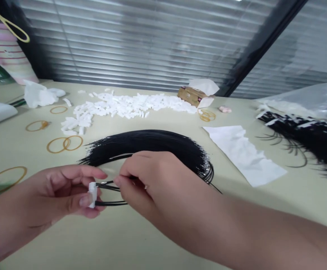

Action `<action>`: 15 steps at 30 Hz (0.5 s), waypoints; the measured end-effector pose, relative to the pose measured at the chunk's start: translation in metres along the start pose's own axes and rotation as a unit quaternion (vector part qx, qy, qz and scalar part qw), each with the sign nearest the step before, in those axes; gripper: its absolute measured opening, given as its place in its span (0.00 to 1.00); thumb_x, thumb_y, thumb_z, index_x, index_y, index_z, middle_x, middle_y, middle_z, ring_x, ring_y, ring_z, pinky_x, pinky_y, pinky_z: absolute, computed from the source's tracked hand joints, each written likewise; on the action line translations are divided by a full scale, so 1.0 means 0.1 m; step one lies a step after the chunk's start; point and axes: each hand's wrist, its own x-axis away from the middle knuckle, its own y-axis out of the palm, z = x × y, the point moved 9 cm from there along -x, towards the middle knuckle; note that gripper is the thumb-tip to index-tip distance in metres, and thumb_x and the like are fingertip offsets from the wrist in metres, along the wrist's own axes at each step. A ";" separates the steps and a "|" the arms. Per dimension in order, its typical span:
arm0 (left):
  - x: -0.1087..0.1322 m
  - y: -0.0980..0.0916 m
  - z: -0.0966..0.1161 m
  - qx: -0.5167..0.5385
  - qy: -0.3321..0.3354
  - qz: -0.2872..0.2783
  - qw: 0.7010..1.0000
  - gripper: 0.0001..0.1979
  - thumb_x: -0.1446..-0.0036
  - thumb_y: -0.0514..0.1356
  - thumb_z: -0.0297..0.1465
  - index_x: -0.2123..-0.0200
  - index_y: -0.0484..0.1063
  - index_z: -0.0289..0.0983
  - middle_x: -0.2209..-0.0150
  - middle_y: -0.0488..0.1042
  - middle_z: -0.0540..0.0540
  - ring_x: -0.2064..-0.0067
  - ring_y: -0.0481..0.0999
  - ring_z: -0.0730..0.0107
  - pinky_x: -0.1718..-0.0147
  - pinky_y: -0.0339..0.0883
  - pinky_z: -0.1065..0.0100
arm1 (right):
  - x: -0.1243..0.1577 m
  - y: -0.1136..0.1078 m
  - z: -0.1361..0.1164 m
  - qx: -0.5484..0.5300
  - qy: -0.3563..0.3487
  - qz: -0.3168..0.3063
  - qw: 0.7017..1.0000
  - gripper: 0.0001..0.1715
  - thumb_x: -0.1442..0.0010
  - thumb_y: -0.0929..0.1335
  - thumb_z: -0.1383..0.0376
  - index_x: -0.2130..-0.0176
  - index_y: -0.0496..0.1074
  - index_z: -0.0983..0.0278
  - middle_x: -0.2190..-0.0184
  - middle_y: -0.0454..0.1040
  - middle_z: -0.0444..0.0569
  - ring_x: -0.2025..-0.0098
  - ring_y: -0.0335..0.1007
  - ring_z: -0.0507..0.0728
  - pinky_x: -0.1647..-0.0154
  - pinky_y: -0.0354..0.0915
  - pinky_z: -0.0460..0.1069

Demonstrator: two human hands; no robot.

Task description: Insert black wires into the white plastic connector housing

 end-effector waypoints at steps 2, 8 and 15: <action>-0.01 0.01 0.01 -0.009 -0.005 0.004 1.000 0.13 0.54 0.85 0.23 0.67 0.89 0.40 0.73 0.86 0.59 0.70 0.82 0.78 0.65 0.81 0.77 | -0.02 0.06 0.08 -0.025 0.042 -0.025 0.998 0.17 0.41 0.67 0.78 0.77 0.68 0.64 0.81 0.62 0.35 0.78 0.54 0.44 0.80 0.50 0.38; -0.01 0.01 -0.01 -0.016 -0.024 0.005 1.000 0.12 0.53 0.86 0.24 0.71 0.88 0.40 0.74 0.86 0.59 0.71 0.84 0.79 0.67 0.78 0.81 | -0.01 0.17 0.15 -0.106 0.105 -0.058 0.987 0.18 0.41 0.67 0.78 0.78 0.62 0.63 0.80 0.57 0.36 0.78 0.50 0.44 0.82 0.46 0.38; -0.01 -0.01 -0.02 -0.018 -0.034 0.000 0.999 0.13 0.53 0.88 0.27 0.70 0.89 0.41 0.73 0.88 0.57 0.69 0.88 0.78 0.66 0.78 0.81 | 0.01 0.25 0.21 -0.176 0.134 -0.091 0.971 0.17 0.37 0.64 0.70 0.76 0.58 0.60 0.79 0.55 0.38 0.77 0.47 0.47 0.83 0.45 0.41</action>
